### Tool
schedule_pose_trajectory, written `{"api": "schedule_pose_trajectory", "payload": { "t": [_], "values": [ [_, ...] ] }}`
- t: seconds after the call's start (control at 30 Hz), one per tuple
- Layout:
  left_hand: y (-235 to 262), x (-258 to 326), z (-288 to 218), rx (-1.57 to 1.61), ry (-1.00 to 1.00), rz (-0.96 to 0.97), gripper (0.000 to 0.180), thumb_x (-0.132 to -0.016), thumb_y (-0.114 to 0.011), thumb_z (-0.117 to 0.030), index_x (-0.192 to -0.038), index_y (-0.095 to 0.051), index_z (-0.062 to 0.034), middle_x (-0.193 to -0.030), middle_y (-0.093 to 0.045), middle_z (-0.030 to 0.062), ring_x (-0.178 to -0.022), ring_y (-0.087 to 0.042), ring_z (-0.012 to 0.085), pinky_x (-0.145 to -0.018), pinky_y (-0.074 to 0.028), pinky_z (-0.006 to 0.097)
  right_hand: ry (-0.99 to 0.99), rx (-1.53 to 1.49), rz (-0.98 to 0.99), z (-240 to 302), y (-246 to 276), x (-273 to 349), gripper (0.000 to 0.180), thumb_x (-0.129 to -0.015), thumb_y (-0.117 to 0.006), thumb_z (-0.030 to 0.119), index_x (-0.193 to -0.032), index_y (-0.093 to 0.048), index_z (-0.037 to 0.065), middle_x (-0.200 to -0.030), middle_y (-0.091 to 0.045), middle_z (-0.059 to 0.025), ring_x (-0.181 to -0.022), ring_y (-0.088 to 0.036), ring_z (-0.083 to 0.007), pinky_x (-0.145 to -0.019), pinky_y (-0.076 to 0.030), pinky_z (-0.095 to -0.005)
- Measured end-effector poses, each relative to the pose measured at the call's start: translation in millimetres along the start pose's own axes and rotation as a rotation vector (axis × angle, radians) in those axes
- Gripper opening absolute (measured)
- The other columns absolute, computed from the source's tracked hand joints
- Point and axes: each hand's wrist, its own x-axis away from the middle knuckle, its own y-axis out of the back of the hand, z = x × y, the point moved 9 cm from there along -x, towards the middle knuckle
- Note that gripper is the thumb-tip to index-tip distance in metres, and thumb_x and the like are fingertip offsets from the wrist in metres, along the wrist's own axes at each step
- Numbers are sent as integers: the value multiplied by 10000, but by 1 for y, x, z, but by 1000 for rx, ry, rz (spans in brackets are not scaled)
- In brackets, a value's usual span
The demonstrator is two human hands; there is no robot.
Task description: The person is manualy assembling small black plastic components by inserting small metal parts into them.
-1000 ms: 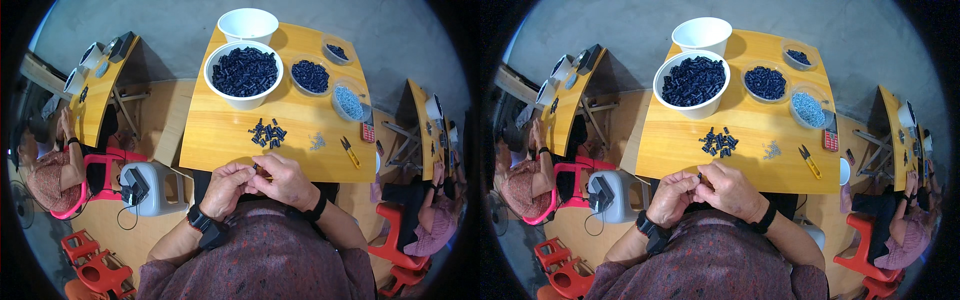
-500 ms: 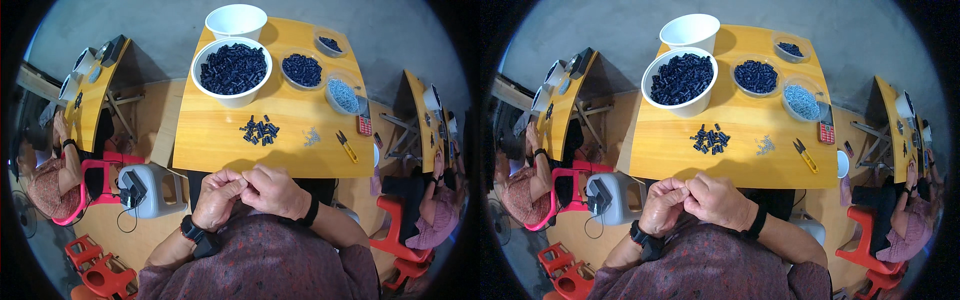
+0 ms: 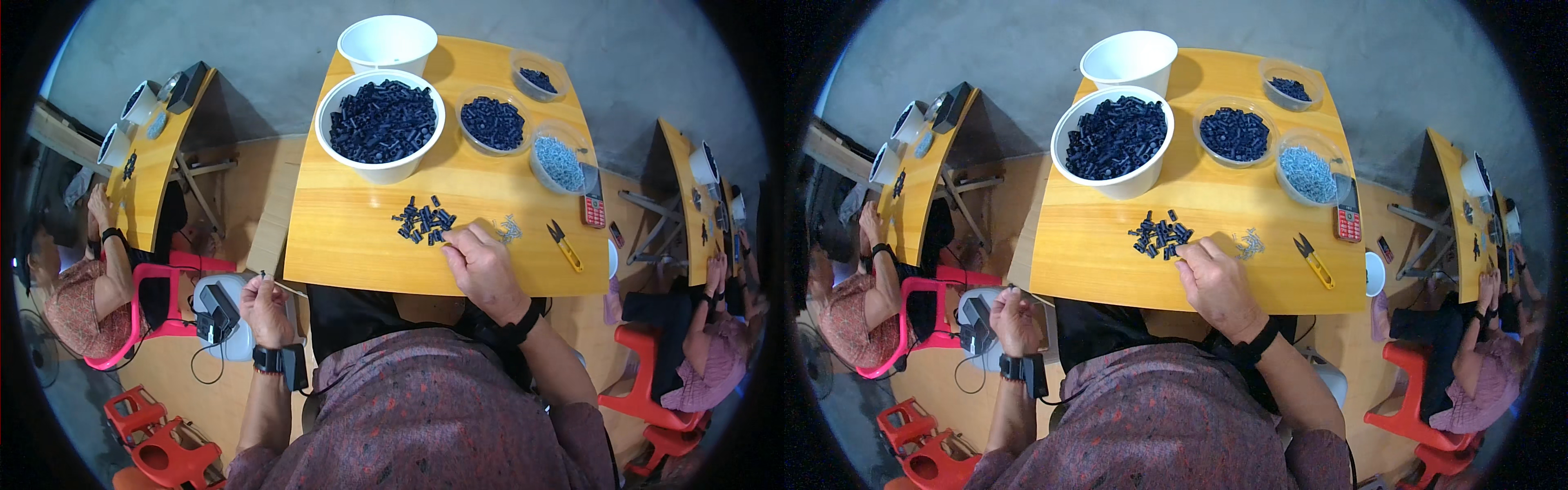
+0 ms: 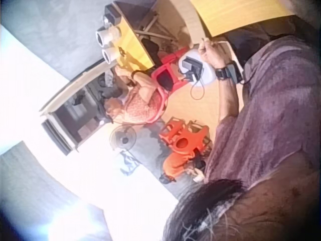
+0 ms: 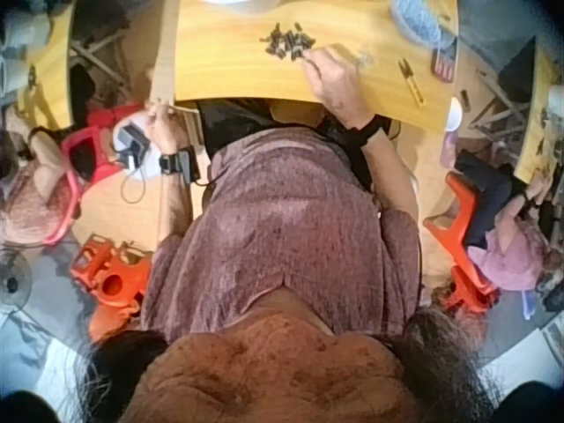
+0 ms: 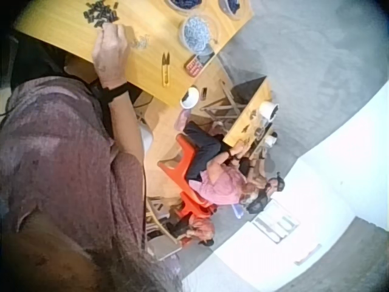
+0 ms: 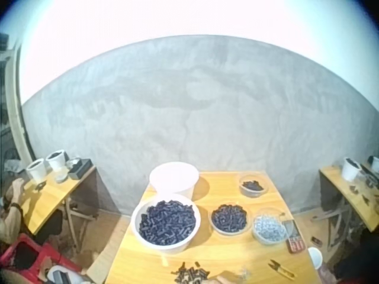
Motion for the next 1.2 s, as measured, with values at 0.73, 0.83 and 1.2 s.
{"api": "schedule_pose_trajectory", "payload": {
  "t": [0.73, 0.83, 1.2],
  "values": [
    [-51, 45, -53, -257, -368, 51, 251, -908, -636, -13, -1138, -541, -43, -951, -556, 8, -794, -528, 74, -717, -453, 214, -112, 86, 40, -15, 11, 14, 55, -818, -609, 12, -872, -602, 5, -818, -616, -158, -742, -624, -349, -651, -511, -428],
    [-105, 78, -48, -210, -238, 406, 217, -909, -656, -34, -1113, -581, -26, -908, -592, 8, -795, -565, 93, -742, -478, 231, -228, -194, -33, -28, 9, 28, 65, -840, -640, 3, -900, -616, -4, -825, -641, -113, -732, -640, -244, -663, -519, -351],
    [-204, 145, 13, -112, 211, 982, 173, -919, -672, -62, -1059, -625, 29, -940, -684, 81, -834, -646, 120, -764, -531, 252, -310, -712, -1, 10, -8, 50, 41, -897, -644, -1, -926, -616, 7, -809, -638, -64, -712, -637, -106, -587, -502, -256]
  ]
}}
